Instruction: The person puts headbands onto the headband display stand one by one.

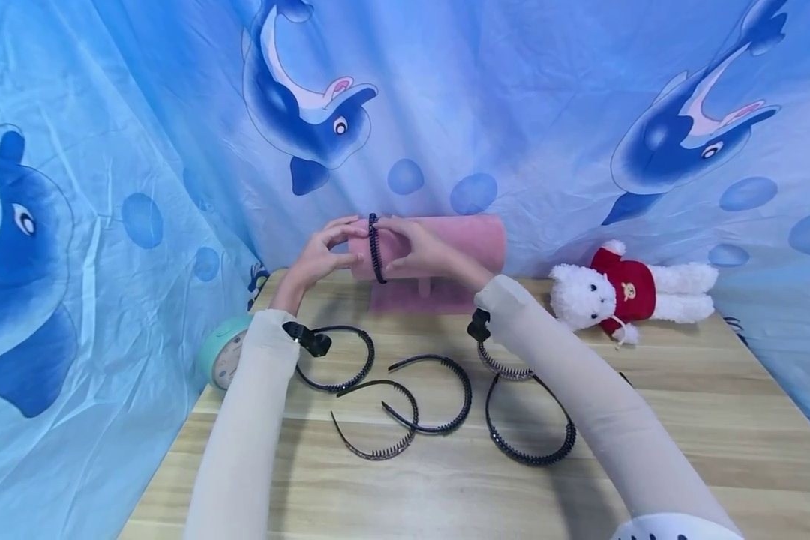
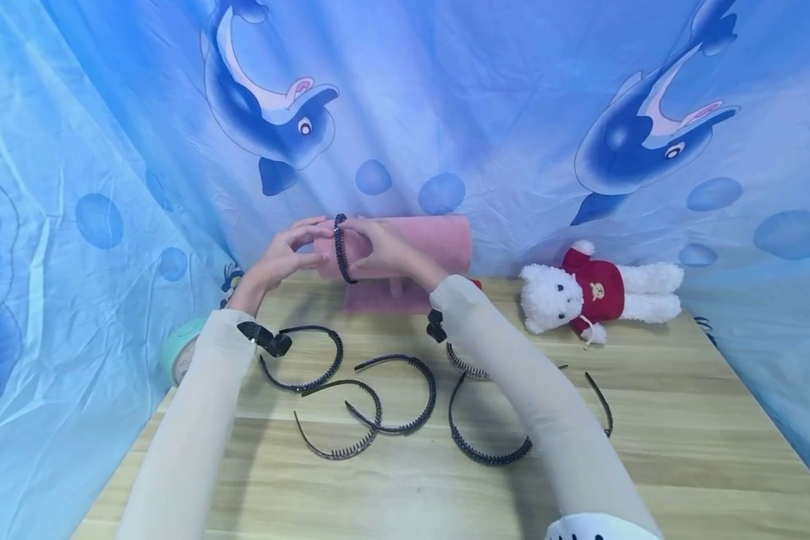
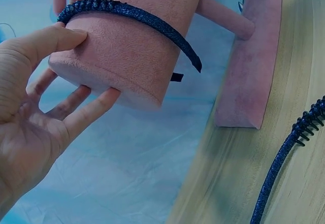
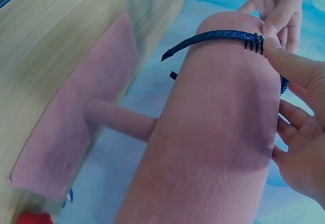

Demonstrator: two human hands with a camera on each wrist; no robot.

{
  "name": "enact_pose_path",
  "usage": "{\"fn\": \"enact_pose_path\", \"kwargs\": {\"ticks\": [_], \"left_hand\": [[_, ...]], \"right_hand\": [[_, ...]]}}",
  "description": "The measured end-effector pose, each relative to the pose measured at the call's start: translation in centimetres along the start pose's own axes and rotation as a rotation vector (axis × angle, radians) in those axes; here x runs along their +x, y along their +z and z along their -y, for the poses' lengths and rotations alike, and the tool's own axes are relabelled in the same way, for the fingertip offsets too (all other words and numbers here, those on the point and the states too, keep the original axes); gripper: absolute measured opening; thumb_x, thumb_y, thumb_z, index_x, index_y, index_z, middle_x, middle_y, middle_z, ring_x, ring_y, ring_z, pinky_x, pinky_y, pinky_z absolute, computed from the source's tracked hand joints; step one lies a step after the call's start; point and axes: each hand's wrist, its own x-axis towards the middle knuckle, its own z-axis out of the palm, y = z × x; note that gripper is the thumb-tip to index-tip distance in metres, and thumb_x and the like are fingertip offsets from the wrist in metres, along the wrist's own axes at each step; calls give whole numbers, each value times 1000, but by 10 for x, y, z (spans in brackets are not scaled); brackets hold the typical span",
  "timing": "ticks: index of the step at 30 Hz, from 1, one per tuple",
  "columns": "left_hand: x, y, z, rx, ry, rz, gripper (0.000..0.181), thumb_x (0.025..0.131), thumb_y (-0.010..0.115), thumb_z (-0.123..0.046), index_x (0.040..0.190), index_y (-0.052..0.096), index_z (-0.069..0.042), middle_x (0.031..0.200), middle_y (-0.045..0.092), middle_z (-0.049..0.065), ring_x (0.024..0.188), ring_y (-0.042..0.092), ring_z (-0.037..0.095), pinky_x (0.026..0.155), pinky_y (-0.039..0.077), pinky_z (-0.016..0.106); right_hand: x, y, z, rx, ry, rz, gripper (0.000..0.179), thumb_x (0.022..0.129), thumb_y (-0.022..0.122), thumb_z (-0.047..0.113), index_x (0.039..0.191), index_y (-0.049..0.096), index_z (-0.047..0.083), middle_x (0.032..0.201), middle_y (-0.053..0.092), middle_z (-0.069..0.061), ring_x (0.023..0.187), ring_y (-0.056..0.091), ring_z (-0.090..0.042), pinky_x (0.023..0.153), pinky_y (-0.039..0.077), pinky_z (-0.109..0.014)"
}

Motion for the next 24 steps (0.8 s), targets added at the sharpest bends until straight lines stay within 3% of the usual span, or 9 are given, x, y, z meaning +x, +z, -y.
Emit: {"fn": "enact_pose_path", "kwargs": {"ticks": [3,5,7,12,13,18,24], "left_hand": [[1,0,-1,15,21,13,46,88,74,2,132,62,1,163,37,7,147,39,35,125,33,55],[1,0,-3,22,28,24,46,88,73,3,132,61,2,163,35,8,148,37,37,126,29,56],[2,0,-4,27,28,34,46,88,73,2,132,60,3,164,34,8,148,35,37,127,28,56],[0,1,-12,22,-2,38,45,89,72,2,133,59,3,165,31,8,149,34,37,122,36,56],[-1,1,-16,21,-11,41,45,89,71,2,133,59,3,165,30,9,149,34,38,120,39,57],[-7,1,-29,11,-51,62,45,90,70,4,133,57,6,166,27,12,150,34,38,112,48,57],[-9,2,-33,19,-59,67,45,89,70,4,132,58,5,166,27,13,149,34,39,116,44,56]], "right_hand": [[-7,-2,-1,-30,-68,8,81,84,83,11,154,42,7,162,40,-11,151,37,-27,129,28,-41],[-14,-4,-1,-50,-74,24,80,84,82,10,153,43,6,163,40,-11,151,37,-28,130,25,-42],[-23,-6,-1,-82,-63,47,78,85,82,12,152,44,7,163,38,-11,145,46,-27,130,24,-44],[-45,-9,-3,-182,-81,92,75,85,82,17,150,48,7,162,39,-12,142,49,-31,129,27,-47],[-50,-8,-5,-200,-88,93,74,84,82,18,150,48,8,162,40,-12,149,39,-32,129,28,-46],[-75,-4,-13,-229,-106,129,71,84,83,19,148,52,11,160,44,-10,152,34,-32,129,26,-51],[-107,2,-26,-206,-128,170,67,84,83,19,143,56,1,150,54,-18,148,39,-41,125,32,-55]]}}
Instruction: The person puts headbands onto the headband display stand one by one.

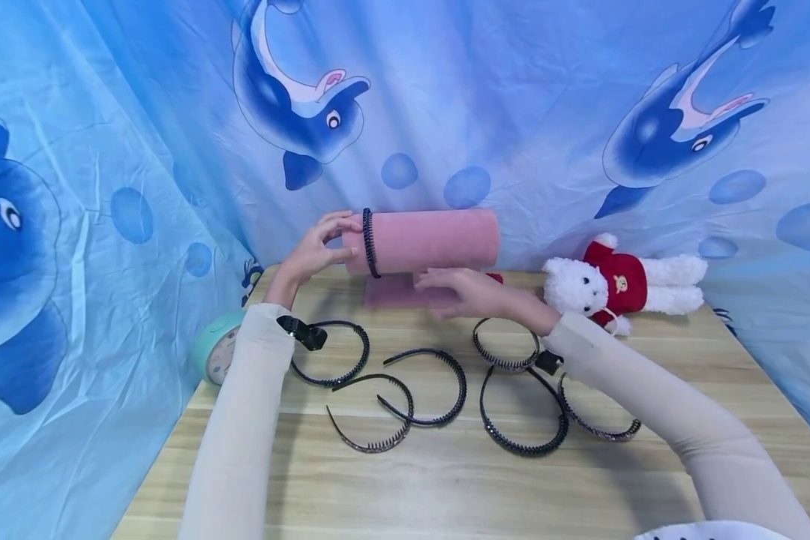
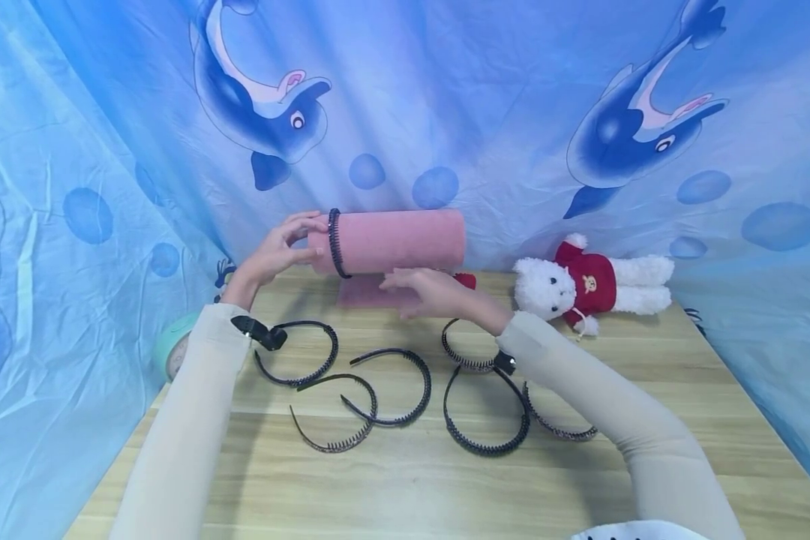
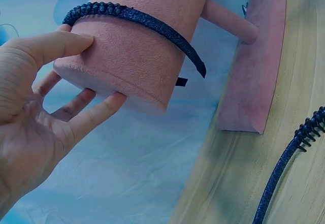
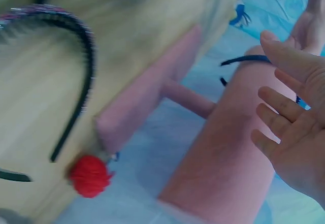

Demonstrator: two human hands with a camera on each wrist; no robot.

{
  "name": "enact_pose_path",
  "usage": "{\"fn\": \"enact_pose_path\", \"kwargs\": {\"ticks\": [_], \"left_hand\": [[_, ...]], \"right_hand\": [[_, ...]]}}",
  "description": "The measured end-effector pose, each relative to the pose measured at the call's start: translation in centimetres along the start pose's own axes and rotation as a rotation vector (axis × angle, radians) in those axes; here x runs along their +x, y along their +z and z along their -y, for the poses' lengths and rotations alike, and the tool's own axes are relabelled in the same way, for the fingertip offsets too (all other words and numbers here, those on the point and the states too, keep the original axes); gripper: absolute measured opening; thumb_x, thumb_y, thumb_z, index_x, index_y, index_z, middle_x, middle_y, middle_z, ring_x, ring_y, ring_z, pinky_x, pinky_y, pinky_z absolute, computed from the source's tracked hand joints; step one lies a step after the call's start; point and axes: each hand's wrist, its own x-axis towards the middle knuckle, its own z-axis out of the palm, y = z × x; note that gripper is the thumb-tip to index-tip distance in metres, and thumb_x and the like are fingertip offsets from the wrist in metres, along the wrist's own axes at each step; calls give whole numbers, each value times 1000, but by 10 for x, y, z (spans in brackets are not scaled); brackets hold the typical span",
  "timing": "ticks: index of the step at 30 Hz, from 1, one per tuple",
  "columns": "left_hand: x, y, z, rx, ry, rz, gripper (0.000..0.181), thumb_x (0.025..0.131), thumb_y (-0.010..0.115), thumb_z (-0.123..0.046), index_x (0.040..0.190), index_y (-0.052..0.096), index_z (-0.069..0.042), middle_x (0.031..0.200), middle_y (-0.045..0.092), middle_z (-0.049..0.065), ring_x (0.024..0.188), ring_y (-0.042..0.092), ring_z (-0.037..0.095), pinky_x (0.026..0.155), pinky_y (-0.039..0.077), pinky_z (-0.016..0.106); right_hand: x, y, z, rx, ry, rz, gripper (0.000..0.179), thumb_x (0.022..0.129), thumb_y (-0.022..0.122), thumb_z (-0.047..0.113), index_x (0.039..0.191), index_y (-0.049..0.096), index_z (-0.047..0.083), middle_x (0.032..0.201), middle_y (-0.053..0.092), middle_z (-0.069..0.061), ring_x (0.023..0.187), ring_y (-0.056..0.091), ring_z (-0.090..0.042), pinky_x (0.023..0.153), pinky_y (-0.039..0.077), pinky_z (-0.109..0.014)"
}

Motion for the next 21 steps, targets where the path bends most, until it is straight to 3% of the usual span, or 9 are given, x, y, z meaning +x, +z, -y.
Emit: {"fn": "enact_pose_path", "kwargs": {"ticks": [7,14,21], "left_hand": [[1,0,1,-18,-33,-2,48,89,69,5,135,55,3,167,27,9,150,34,36,111,50,52],[1,0,1,-73,-53,1,52,89,69,5,138,53,2,167,27,6,149,36,34,103,58,44],[2,0,3,-94,-54,-4,52,88,70,7,137,54,2,166,27,7,149,36,35,98,60,37]], "right_hand": [[-40,14,-11,84,102,86,64,86,81,16,144,56,4,150,55,-17,145,43,-39,121,38,-54],[-81,24,-25,79,119,73,55,82,82,9,133,64,1,137,65,-17,131,58,-41,112,48,-57],[-112,28,-46,147,157,94,54,80,84,8,129,66,-1,131,68,-19,125,62,-42,108,50,-59]]}}
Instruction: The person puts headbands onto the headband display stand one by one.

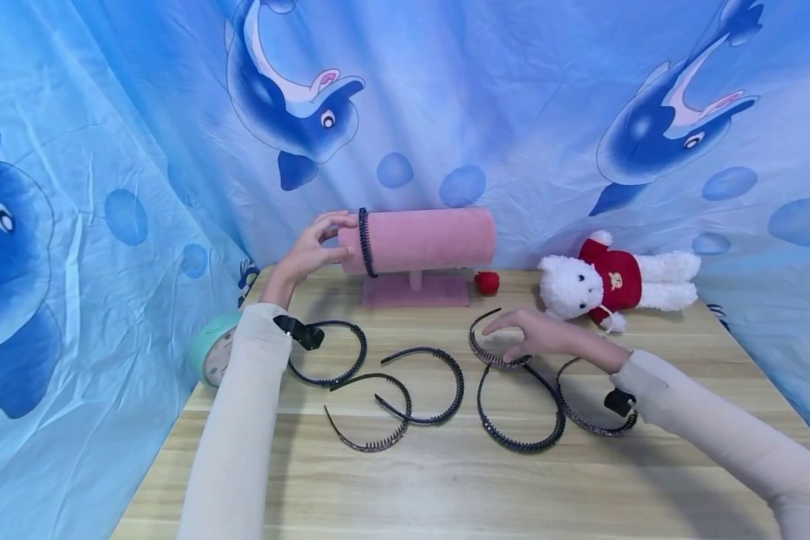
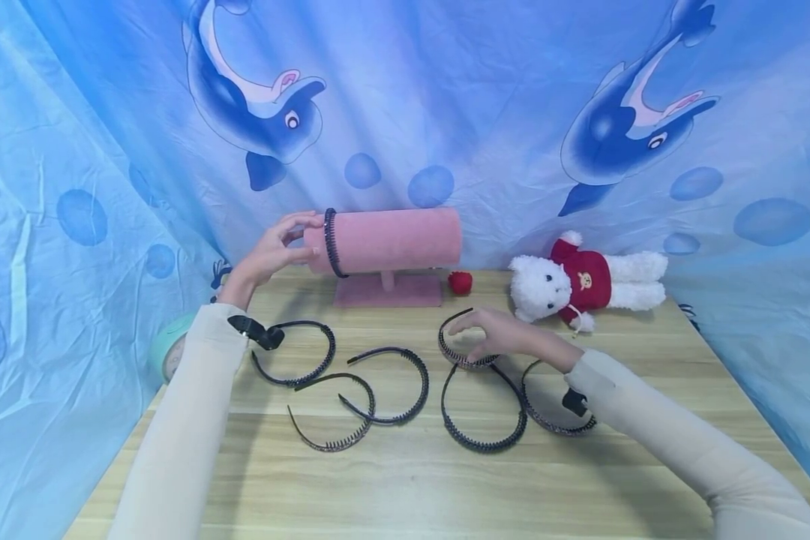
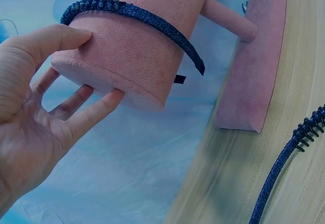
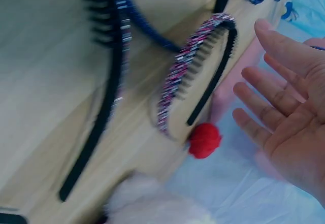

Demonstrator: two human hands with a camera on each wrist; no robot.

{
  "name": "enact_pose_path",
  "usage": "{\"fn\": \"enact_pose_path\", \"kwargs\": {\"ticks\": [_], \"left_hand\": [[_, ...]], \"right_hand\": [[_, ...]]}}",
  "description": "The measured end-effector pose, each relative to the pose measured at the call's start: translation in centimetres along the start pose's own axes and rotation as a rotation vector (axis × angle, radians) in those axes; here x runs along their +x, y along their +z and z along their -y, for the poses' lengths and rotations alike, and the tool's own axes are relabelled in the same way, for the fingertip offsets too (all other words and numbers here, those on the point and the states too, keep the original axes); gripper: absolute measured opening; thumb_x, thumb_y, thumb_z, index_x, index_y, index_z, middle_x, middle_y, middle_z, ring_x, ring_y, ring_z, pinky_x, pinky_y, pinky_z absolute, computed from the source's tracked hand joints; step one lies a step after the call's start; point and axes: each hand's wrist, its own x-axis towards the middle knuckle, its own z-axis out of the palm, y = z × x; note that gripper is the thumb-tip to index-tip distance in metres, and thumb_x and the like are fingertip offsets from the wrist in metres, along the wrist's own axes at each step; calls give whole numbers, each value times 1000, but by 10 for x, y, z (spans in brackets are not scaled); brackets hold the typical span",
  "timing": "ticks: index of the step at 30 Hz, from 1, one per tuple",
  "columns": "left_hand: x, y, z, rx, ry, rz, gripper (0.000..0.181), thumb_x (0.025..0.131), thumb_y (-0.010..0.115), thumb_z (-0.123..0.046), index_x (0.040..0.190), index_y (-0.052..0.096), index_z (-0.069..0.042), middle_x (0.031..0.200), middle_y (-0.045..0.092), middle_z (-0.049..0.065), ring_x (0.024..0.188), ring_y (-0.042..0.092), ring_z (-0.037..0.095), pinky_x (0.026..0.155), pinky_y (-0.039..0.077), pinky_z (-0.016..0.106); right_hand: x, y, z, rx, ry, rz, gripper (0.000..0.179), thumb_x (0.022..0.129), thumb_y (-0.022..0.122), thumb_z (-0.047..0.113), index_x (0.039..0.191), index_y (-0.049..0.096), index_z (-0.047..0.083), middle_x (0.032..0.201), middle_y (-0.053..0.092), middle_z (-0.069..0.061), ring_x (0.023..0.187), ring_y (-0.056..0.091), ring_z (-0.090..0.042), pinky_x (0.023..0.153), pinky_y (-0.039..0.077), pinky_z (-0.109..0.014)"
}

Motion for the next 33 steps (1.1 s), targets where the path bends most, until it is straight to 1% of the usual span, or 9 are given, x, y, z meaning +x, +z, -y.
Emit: {"fn": "enact_pose_path", "kwargs": {"ticks": [3,7,10,12,16,21,24,28,33], "left_hand": [[0,0,0,1,0,-3,51,88,69,7,136,54,2,166,28,6,149,36,35,99,60,36],[0,0,2,7,1,-7,50,89,69,6,136,54,2,166,29,5,149,36,34,102,58,38],[0,0,2,13,9,-2,50,89,69,6,136,54,2,166,28,6,150,36,34,102,58,37],[0,0,2,15,11,2,50,89,69,5,137,54,2,166,28,6,150,36,34,99,59,33],[0,0,1,16,3,7,51,90,69,5,138,53,2,167,27,6,150,35,34,98,59,30],[-1,-1,-1,4,-9,-1,51,90,68,6,138,53,2,167,25,8,150,34,33,102,58,37],[-1,-2,-2,0,-13,3,52,90,68,6,139,53,1,168,24,8,150,34,33,105,56,44],[1,-2,-1,-3,-16,5,53,89,69,5,139,53,1,168,23,7,151,34,34,105,56,48],[2,-1,2,-4,-20,1,54,89,71,4,140,53,0,168,24,6,150,34,33,104,57,47]], "right_hand": [[-9,-1,-9,49,24,22,52,80,84,10,128,68,0,129,70,-16,123,63,-40,107,51,-59],[-18,-4,-17,71,30,45,46,81,84,12,124,71,2,124,73,-12,118,67,-36,103,54,-59],[-22,-4,-21,48,28,49,41,80,85,12,119,74,4,119,76,-9,113,69,-33,100,56,-57],[-23,-3,-23,42,27,47,39,79,85,12,117,75,5,116,77,-8,110,70,-31,98,57,-55],[-23,1,-28,55,11,50,37,77,87,13,112,78,6,110,78,-7,102,71,-27,92,60,-48],[-18,8,-33,125,-4,85,38,76,88,12,111,77,2,104,76,-11,93,68,-25,85,60,-35],[-16,10,-34,135,21,96,40,74,88,12,110,77,2,100,74,-10,90,66,-22,82,59,-29],[-15,13,-35,116,25,88,37,73,88,8,108,78,2,93,71,-8,86,64,-18,77,58,-27],[-14,15,-37,123,13,84,28,75,86,3,103,79,1,88,70,-9,82,63,-16,74,57,-24]]}}
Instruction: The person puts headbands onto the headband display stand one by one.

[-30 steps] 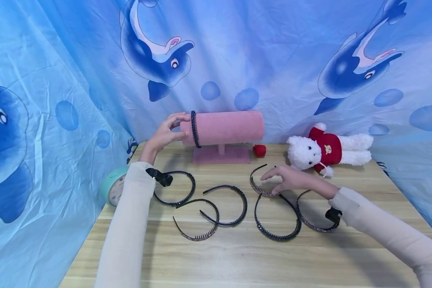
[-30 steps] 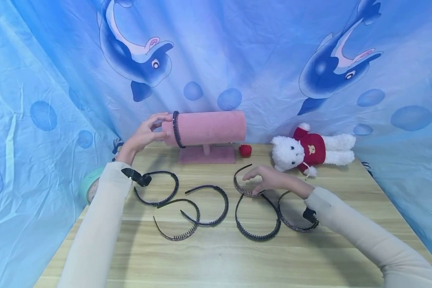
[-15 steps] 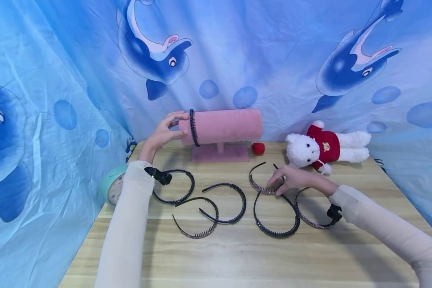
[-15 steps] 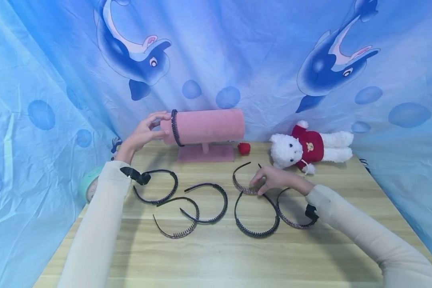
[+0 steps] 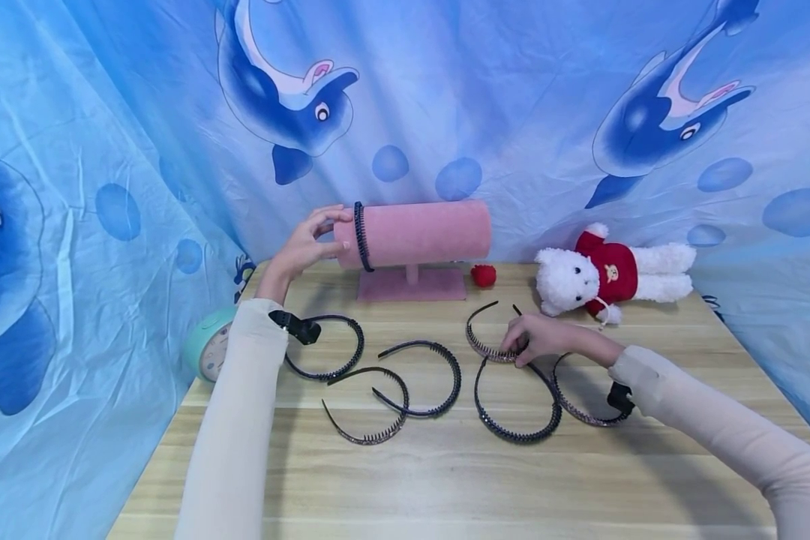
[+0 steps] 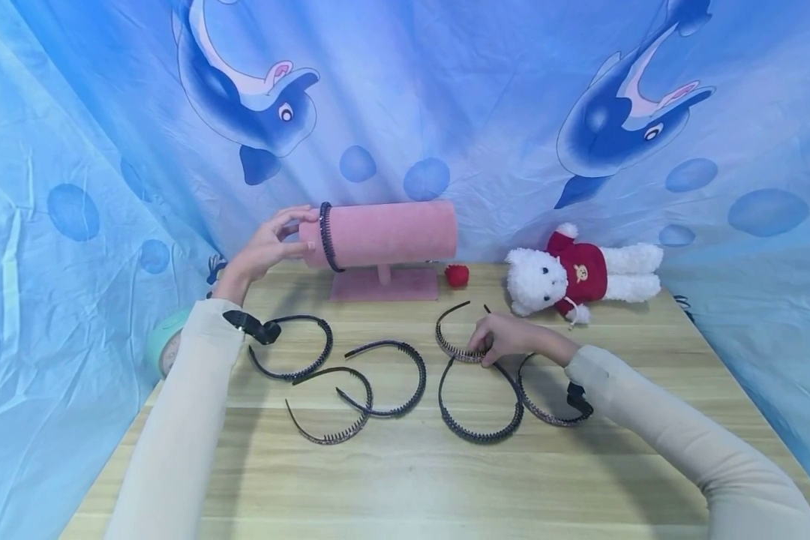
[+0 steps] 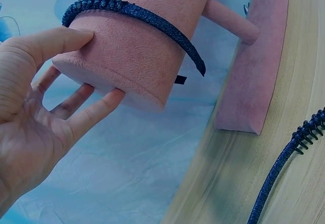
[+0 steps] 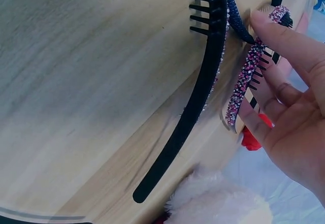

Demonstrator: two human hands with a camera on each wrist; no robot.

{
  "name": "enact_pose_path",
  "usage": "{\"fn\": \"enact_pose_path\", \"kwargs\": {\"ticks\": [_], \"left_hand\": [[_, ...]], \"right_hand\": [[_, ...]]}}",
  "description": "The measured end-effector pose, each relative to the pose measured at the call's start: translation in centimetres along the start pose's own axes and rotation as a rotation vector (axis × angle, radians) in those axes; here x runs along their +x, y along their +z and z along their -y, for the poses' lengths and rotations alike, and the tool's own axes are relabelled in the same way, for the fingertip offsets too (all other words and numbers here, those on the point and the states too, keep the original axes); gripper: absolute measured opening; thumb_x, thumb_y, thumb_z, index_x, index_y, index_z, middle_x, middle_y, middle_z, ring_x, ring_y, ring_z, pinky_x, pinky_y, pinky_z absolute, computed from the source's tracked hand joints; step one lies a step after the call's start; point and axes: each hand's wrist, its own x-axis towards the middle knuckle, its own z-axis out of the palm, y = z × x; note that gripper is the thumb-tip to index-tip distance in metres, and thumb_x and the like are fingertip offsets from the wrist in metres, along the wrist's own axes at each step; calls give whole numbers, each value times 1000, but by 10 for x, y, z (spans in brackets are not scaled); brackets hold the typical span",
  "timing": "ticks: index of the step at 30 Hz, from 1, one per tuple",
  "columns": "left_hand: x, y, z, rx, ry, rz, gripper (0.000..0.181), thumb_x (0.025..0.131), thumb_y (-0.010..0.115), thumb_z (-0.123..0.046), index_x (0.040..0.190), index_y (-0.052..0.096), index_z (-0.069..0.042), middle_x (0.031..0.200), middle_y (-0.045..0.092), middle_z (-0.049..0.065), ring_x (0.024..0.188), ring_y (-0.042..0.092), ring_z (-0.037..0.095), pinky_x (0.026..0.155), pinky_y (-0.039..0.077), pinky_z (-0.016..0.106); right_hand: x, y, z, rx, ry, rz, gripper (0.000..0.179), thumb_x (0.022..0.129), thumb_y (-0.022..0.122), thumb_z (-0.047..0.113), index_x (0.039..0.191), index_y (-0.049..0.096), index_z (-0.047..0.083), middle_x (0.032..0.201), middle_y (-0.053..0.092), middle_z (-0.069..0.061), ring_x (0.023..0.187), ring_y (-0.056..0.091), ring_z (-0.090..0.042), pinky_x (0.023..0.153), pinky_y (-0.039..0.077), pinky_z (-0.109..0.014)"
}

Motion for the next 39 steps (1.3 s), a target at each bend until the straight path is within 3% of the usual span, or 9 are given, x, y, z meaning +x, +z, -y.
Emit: {"fn": "enact_pose_path", "kwargs": {"ticks": [10,15,20,28,34,39], "left_hand": [[-2,1,-2,11,3,2,53,89,70,5,139,53,1,168,25,7,150,34,34,102,58,41],[-3,1,-2,23,7,3,53,90,69,5,140,53,1,168,25,7,151,34,34,96,60,30],[4,0,10,-7,13,-9,52,90,68,8,139,52,2,167,25,4,150,35,33,91,62,28],[13,-2,23,-12,9,-24,52,90,69,7,138,54,-1,166,27,-1,150,36,30,96,61,33],[6,0,11,-14,1,-14,51,89,69,8,138,54,0,167,26,2,151,34,33,99,60,38],[1,0,3,-4,8,-4,52,89,68,8,138,53,1,167,26,4,150,35,33,96,61,33]], "right_hand": [[2,-18,11,45,26,26,25,79,82,0,104,78,-1,94,74,-10,85,69,-16,77,61,-23],[5,-35,20,73,3,27,24,83,80,0,106,76,-3,100,77,-15,87,72,-22,79,63,-28],[3,-52,27,111,71,-20,27,87,77,3,113,75,-3,107,77,-18,91,73,-22,79,62,-26],[-1,-70,26,179,148,-123,32,94,72,8,121,69,-9,98,76,-21,78,71,-25,68,62,-30],[-1,-77,23,231,210,-182,35,96,70,13,126,67,-6,101,74,-24,80,73,-27,73,63,-30],[0,-77,21,299,217,-207,30,97,68,11,123,68,-5,100,74,-21,82,72,-21,76,64,-33]]}}
